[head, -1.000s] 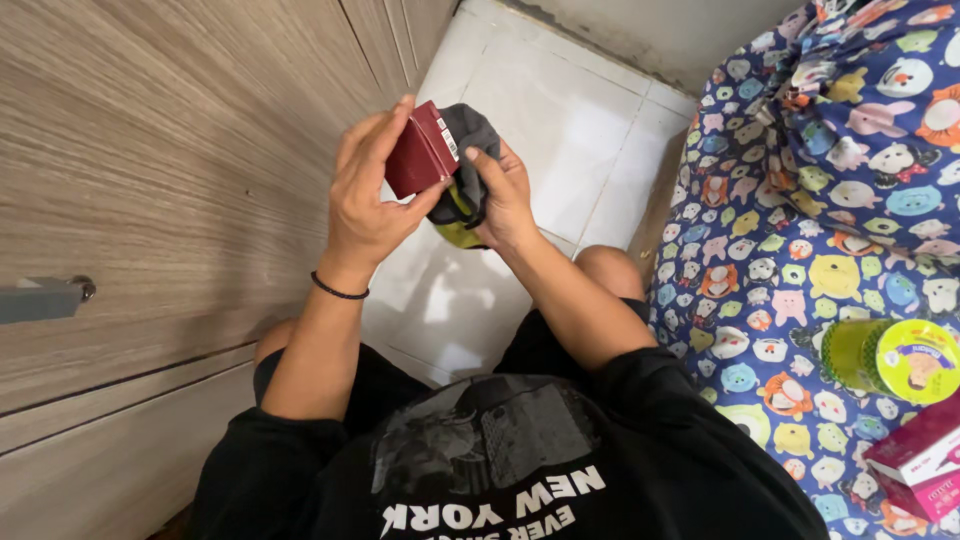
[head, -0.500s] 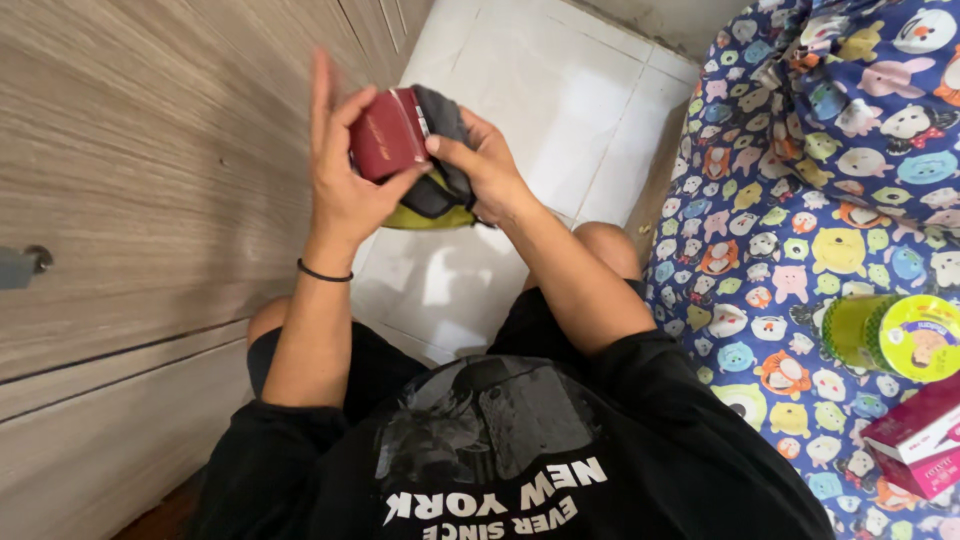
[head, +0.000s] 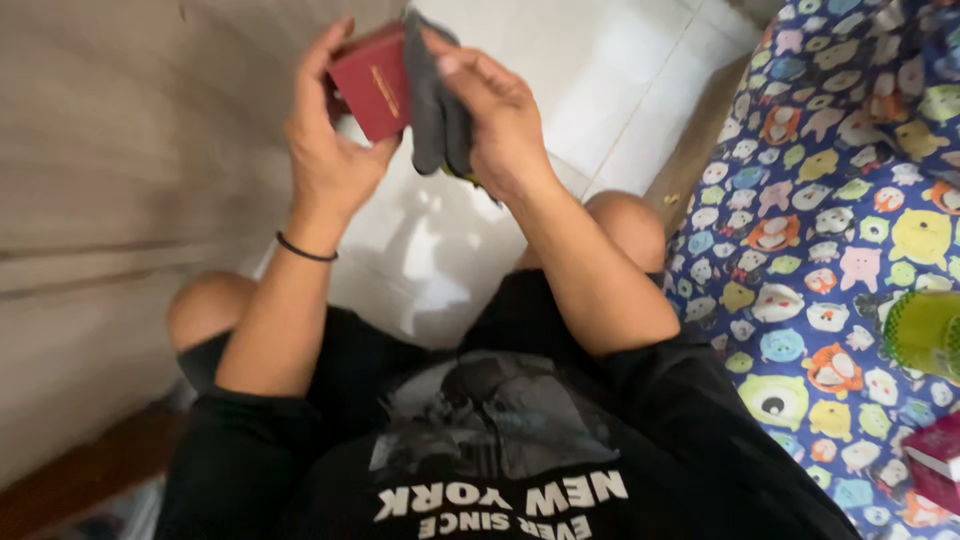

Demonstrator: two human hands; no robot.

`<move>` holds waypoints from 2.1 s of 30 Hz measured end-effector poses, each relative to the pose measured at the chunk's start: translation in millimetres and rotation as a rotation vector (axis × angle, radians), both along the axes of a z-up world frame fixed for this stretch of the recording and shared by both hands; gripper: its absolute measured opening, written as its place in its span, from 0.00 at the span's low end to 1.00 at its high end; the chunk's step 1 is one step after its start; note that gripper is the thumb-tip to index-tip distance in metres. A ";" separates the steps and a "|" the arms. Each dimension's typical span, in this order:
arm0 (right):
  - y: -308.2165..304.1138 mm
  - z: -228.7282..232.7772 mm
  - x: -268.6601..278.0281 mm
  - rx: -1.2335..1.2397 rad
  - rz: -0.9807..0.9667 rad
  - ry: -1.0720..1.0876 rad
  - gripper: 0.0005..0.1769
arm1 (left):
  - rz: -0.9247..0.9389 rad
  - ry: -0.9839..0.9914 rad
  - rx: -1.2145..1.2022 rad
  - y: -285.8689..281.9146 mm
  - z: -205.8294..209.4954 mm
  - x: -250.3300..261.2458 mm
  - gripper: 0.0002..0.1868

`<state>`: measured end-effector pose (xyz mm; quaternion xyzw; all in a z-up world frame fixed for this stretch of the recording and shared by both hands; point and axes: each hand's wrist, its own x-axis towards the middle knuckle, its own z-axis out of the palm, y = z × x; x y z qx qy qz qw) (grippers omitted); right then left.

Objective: The person cleans various items from a cabinet using a cloth. They wipe a tube, a box, and a jar, then place them back on the shelf.

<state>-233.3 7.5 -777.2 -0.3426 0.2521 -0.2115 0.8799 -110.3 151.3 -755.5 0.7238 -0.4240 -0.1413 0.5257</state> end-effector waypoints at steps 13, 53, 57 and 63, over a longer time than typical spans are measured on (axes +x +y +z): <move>39.5 21.9 6.1 -1.612 0.243 0.050 0.36 | 0.040 -0.195 0.049 8.8 6.4 17.7 0.34; -9.2 3.5 -3.2 -1.115 0.093 0.101 0.13 | 0.050 0.007 -0.099 -5.5 -45.0 16.4 0.40; -2.3 16.2 -1.8 -1.158 0.076 0.133 0.15 | 0.044 0.011 -0.063 -7.6 -38.7 17.5 0.39; 1.0 25.5 -6.5 -1.195 -0.015 0.157 0.13 | 0.046 0.014 -0.021 -6.7 -34.5 13.5 0.41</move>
